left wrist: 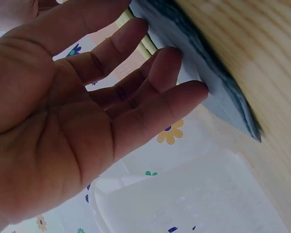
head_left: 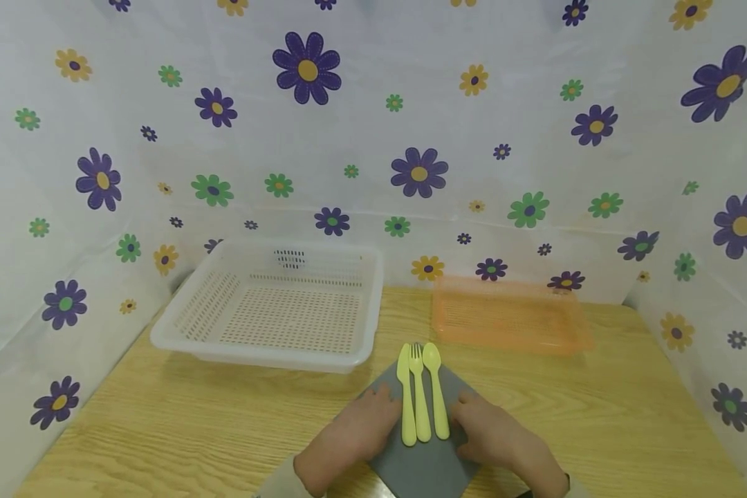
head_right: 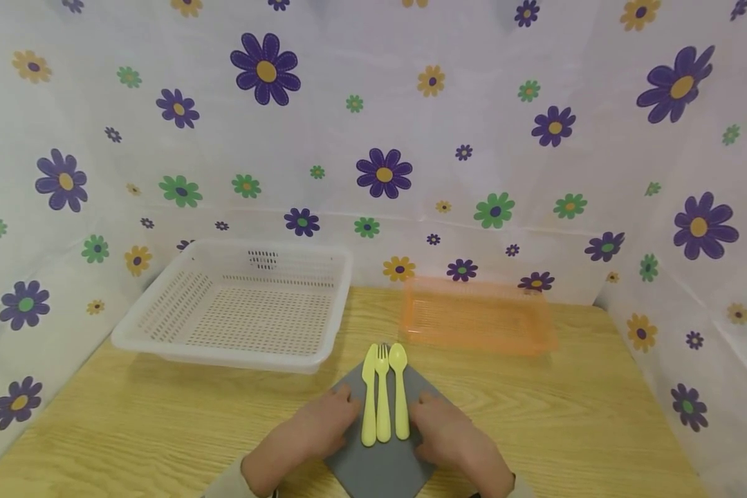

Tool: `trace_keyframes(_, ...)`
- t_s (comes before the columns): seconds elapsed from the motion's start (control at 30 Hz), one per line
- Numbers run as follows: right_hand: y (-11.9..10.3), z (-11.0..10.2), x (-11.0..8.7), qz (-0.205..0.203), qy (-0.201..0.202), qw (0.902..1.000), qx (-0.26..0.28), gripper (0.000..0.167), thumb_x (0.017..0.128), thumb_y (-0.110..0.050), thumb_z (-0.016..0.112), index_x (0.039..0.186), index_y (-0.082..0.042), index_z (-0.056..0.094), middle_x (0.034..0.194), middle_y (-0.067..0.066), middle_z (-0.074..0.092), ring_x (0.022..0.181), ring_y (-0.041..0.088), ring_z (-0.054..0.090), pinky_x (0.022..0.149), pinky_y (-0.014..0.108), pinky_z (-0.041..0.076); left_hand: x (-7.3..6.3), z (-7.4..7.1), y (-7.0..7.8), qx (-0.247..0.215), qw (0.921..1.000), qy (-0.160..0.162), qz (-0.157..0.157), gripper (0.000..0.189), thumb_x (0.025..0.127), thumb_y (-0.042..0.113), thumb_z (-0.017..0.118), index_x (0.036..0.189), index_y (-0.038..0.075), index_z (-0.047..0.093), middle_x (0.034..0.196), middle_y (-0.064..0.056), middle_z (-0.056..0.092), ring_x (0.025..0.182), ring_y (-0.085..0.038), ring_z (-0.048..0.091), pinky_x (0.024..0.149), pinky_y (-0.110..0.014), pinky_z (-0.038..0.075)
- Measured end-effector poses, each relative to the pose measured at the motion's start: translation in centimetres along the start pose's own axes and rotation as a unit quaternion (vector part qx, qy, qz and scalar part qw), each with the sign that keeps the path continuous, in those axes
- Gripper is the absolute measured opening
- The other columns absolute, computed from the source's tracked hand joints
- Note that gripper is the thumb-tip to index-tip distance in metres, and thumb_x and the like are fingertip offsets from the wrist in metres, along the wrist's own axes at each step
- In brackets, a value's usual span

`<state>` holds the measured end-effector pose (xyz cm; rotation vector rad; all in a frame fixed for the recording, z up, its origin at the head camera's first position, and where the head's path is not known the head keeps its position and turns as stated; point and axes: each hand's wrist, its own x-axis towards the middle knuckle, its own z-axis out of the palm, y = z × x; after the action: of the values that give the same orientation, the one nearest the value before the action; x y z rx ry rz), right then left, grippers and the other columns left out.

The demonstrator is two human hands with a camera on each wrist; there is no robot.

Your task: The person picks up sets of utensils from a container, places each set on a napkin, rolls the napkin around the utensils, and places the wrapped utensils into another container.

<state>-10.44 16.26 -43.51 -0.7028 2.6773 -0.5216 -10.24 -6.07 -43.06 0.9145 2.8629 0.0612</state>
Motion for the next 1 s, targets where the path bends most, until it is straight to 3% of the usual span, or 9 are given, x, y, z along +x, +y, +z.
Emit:
trace_keyframes(0.5, 0.2, 0.1, 0.0, -0.014, -0.002, 0.9998, -0.015, 0.026, 0.071, -0.002, 0.084, 0.083, -0.01, 0.063, 0.084, -0.003, 0.051, 0.071, 0.008, 0.046, 0.062, 0.025, 0.045, 0.1, 0.1, 0.0, 0.023, 0.9997, -0.01, -0.001, 0.016, 0.089, 0.01, 0.07, 0.105, 0.009, 0.07, 0.095, -0.005, 0.057, 0.087, -0.016, 0.056, 0.082, -0.031, 0.053)
trace_keyframes(0.8, 0.1, 0.1, -0.1, -0.023, -0.005, 0.9993, -0.028, 0.025, 0.073, -0.002, 0.082, 0.078, -0.011, 0.06, 0.079, -0.004, 0.048, 0.067, 0.007, 0.042, 0.059, 0.023, 0.041, -0.3, 0.2, 0.8, 0.075, 0.9972, 0.001, -0.009, 0.013, 0.085, 0.015, 0.075, 0.096, 0.008, 0.072, 0.087, -0.005, 0.057, 0.077, -0.015, 0.058, 0.062, -0.03, 0.053)
trace_keyframes(1.0, 0.5, 0.3, -0.3, -0.079, 0.006, 0.9953, -0.056, 0.028, 0.07, -0.003, 0.083, 0.073, -0.015, 0.058, 0.071, -0.01, 0.046, 0.065, 0.006, 0.038, 0.059, 0.023, 0.037, -0.7, 0.0, 1.4, 0.098, 0.995, -0.019, -0.005, 0.018, 0.079, 0.016, 0.081, 0.092, 0.01, 0.07, 0.083, -0.004, 0.054, 0.075, -0.016, 0.055, 0.057, -0.029, 0.05)
